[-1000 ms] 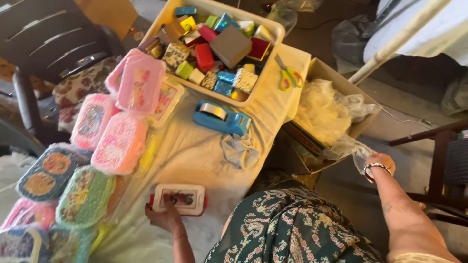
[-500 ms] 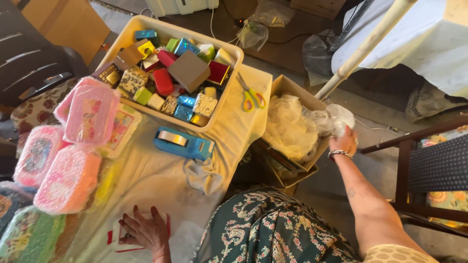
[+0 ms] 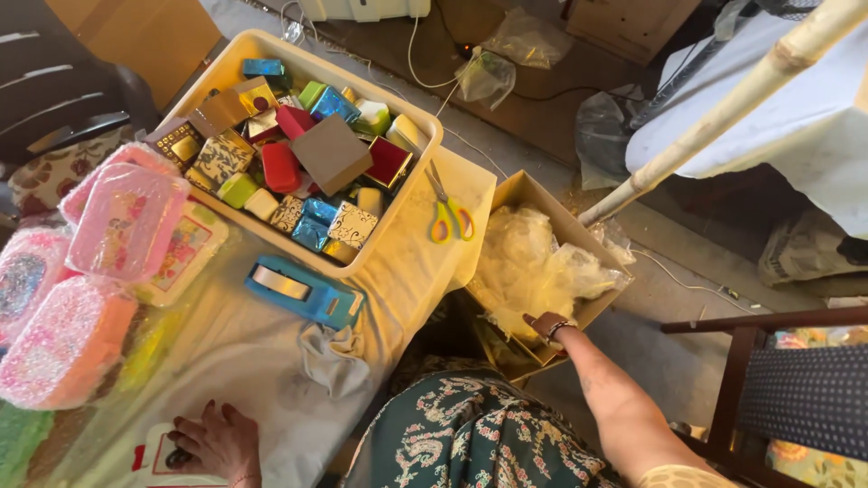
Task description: The person unpacks bubble wrap from a cardboard box and places it on a table. They then pick up a red plastic container, wrap it in the bubble wrap, and secure it with tape using a tape dispenser.
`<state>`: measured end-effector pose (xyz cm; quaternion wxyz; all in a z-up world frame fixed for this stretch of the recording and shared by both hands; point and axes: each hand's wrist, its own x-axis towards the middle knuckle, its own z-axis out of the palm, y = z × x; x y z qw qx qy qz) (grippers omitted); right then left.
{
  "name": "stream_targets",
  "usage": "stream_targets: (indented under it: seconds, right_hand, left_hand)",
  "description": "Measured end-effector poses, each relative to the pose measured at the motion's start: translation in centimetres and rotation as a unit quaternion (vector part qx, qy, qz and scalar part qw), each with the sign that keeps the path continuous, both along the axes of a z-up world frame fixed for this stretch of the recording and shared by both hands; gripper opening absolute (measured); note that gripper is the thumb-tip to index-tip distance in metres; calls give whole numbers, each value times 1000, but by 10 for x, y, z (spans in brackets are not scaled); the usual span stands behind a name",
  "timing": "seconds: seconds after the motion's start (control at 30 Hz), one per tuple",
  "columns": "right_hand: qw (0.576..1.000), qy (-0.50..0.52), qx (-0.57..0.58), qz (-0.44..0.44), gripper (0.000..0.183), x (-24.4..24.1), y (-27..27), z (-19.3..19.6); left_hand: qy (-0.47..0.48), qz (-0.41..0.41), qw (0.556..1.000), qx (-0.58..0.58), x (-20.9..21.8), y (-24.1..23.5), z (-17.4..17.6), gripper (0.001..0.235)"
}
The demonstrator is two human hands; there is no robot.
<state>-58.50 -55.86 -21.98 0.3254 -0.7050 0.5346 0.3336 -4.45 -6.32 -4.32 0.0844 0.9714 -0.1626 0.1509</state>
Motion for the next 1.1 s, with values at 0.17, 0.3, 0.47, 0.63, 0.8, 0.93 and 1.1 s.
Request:
stream_targets:
  seconds: [0.17, 0.3, 0.47, 0.63, 0.8, 0.93, 1.1]
  right_hand:
    - [993, -82, 7, -88, 61, 4, -3, -48]
    - [981, 19, -190, -16, 31, 37, 13, 50]
    - [934, -135, -323, -74, 25, 61, -14, 103]
    - [920, -178, -343, -65, 60, 71, -76, 92]
    - [988, -60, -123, -77, 103, 100, -68, 89]
    - [989, -105, -53, 91, 96, 82, 4, -60]
    - [992, -118, -55, -3, 54, 83, 59, 0]
  left_hand:
    - [7, 20, 997, 67, -12, -14, 16, 47]
    - [51, 49, 989, 129, -14, -21, 28, 55]
    - [87, 54, 988, 114, -11, -25, 42, 67]
    - [72, 59, 985, 148, -4, -18, 25, 67]
    - [-42, 5, 992, 120, -5, 2, 0, 54]
    - [-38, 0, 993, 108, -10, 3, 9, 57]
    - [21, 26, 980, 194, -9, -4, 25, 64]
